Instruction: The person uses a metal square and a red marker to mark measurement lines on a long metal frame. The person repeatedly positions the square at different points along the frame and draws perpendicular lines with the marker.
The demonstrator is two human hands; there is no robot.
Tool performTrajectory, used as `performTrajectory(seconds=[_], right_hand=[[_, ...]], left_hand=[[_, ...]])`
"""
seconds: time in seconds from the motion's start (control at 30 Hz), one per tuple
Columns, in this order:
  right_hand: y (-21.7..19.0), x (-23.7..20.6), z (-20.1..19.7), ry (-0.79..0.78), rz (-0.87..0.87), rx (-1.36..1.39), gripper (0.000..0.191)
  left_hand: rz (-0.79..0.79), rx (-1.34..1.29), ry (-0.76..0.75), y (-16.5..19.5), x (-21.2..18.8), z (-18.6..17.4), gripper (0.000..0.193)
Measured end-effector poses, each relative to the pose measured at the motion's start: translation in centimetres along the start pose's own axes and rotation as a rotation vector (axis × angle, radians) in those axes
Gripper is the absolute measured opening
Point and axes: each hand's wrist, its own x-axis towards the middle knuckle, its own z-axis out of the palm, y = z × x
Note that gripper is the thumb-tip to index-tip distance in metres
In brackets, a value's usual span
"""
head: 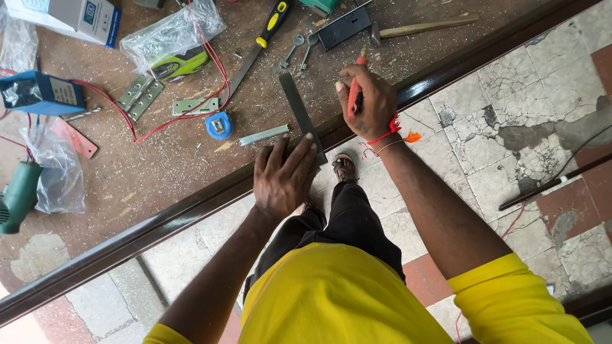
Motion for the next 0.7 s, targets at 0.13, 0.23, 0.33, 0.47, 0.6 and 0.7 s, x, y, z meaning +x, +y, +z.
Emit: performTrajectory(seconds=[0.13, 0.23, 0.33, 0.47, 0.6, 0.7], right_hand=[[0.6, -0.3, -0.1, -0.007, 0.01, -0.042, 0.018], [0.9, -0.5, -0.1, -0.026, 0.011, -0.068, 0.019], [1.2, -0.6, 0.0, -0.012, -0.002, -0.043, 0.019], [1.6, -0.8, 0.3, -0.034, 0.016, -0.044, 0.018], [1.9, -1.1, 0.4, -0.042, 0.07, 0.02, 0.022], [1.9, -1.2, 0.2, -0.044, 0.118, 0.118, 0.032]], left_hand=[[0.015, -0.009, 0.027, 0.2, 0.8, -0.5, 0.036], [-0.001, -0.044, -0.016, 0.1, 1.2, -0.8, 0.039], [-0.042, -0.098, -0.044, 0.2, 1.5, -0.9, 0.039], [-0.058, -0.075, -0.051, 0.3, 1.6, -1.0, 0.042], [-0.075, -0.081, -0.058, 0.2, 1.5, -0.7, 0.044], [-0.072, -0.081, -0.056, 0.0, 1.4, -0.5, 0.043]])
